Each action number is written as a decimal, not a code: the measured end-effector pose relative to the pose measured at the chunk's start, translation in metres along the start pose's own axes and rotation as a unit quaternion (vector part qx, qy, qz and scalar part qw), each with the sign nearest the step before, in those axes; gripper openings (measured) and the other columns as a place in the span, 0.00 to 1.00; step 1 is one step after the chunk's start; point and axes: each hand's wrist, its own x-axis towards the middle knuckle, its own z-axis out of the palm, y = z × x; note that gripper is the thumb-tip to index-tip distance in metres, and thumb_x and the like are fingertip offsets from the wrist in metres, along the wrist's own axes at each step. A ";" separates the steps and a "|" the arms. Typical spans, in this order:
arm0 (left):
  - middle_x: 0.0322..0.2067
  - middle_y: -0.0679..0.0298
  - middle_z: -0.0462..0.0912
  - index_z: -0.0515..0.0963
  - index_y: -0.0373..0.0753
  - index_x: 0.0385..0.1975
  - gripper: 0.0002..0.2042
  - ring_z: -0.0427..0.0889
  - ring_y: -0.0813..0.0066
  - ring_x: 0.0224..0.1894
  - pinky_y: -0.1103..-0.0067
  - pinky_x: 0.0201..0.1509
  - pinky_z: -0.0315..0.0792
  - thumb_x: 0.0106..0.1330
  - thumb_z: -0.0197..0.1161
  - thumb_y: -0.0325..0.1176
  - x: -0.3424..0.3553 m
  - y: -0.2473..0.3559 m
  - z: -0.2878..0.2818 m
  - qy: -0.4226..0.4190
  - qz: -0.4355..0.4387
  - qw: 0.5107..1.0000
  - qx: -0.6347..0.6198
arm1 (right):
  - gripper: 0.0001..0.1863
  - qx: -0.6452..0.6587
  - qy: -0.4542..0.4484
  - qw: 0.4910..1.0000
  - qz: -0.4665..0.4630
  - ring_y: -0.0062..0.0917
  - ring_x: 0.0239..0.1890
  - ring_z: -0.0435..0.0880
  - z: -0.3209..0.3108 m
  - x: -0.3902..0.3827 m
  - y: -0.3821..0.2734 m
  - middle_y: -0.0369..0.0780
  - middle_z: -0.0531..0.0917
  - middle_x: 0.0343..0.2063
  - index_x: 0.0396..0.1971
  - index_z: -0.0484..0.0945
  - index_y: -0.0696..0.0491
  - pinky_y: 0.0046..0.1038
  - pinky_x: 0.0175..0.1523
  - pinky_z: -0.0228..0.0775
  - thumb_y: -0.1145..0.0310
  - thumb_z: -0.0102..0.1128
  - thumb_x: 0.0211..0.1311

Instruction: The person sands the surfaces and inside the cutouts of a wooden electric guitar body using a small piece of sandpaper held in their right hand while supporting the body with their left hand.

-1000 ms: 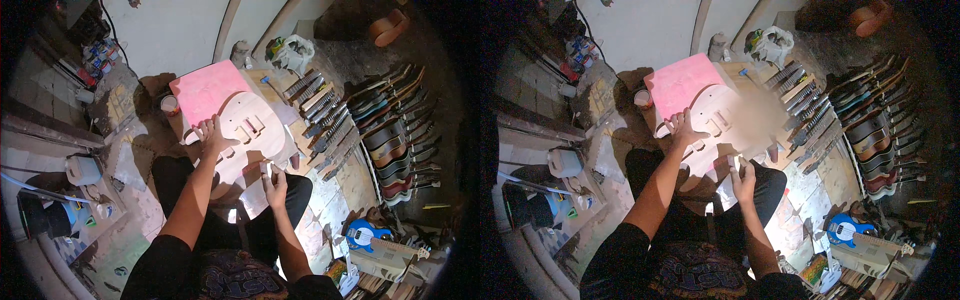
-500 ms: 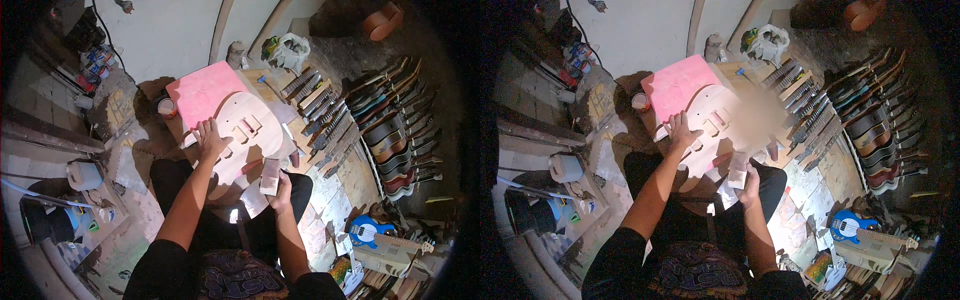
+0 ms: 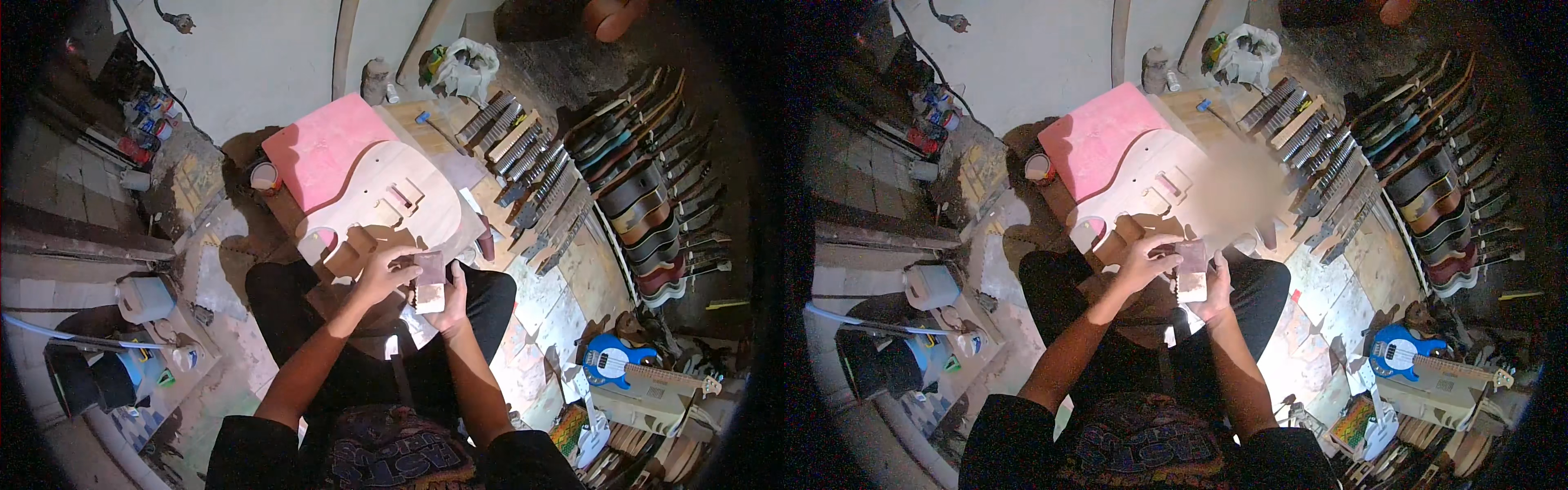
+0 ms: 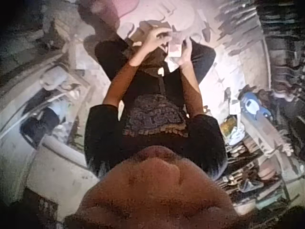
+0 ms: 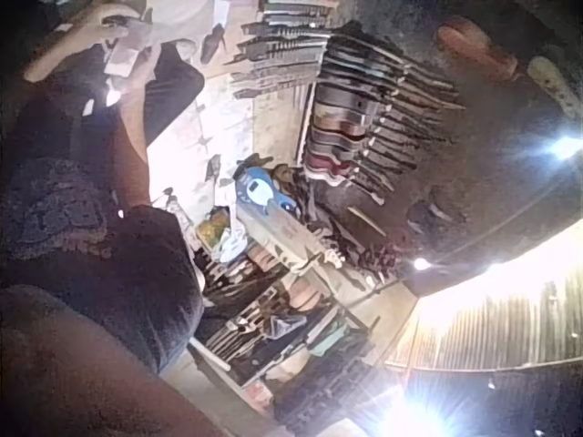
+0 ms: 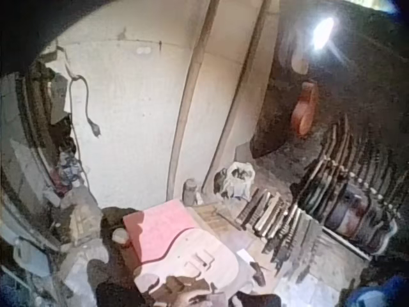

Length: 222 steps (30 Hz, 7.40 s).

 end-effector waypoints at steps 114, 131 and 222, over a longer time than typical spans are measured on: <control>0.75 0.42 0.52 0.59 0.46 0.76 0.55 0.48 0.36 0.77 0.32 0.70 0.43 0.46 0.73 0.63 0.128 -0.067 -0.050 0.404 -0.005 0.720 0.565 | 0.14 -0.769 0.282 0.449 -0.356 0.41 0.38 0.78 -0.041 0.158 -0.129 0.49 0.80 0.38 0.45 0.79 0.60 0.40 0.46 0.70 0.70 0.67 0.64; 0.70 0.37 0.61 0.73 0.49 0.68 0.42 0.61 0.33 0.71 0.38 0.65 0.60 0.50 0.73 0.60 0.138 -0.057 -0.055 0.364 0.034 0.713 0.599 | 0.22 -0.782 0.198 0.426 -0.410 0.49 0.58 0.77 -0.049 0.100 -0.073 0.55 0.78 0.52 0.57 0.78 0.57 0.43 0.63 0.68 0.72 0.67 0.62; 0.67 0.39 0.66 0.74 0.49 0.67 0.40 0.67 0.34 0.66 0.40 0.65 0.62 0.51 0.74 0.54 0.137 -0.050 -0.042 0.350 0.028 0.700 0.622 | 0.22 -0.804 0.208 0.401 -0.387 0.50 0.53 0.76 -0.019 0.136 -0.107 0.52 0.79 0.50 0.56 0.78 0.53 0.46 0.57 0.68 0.66 0.67 0.62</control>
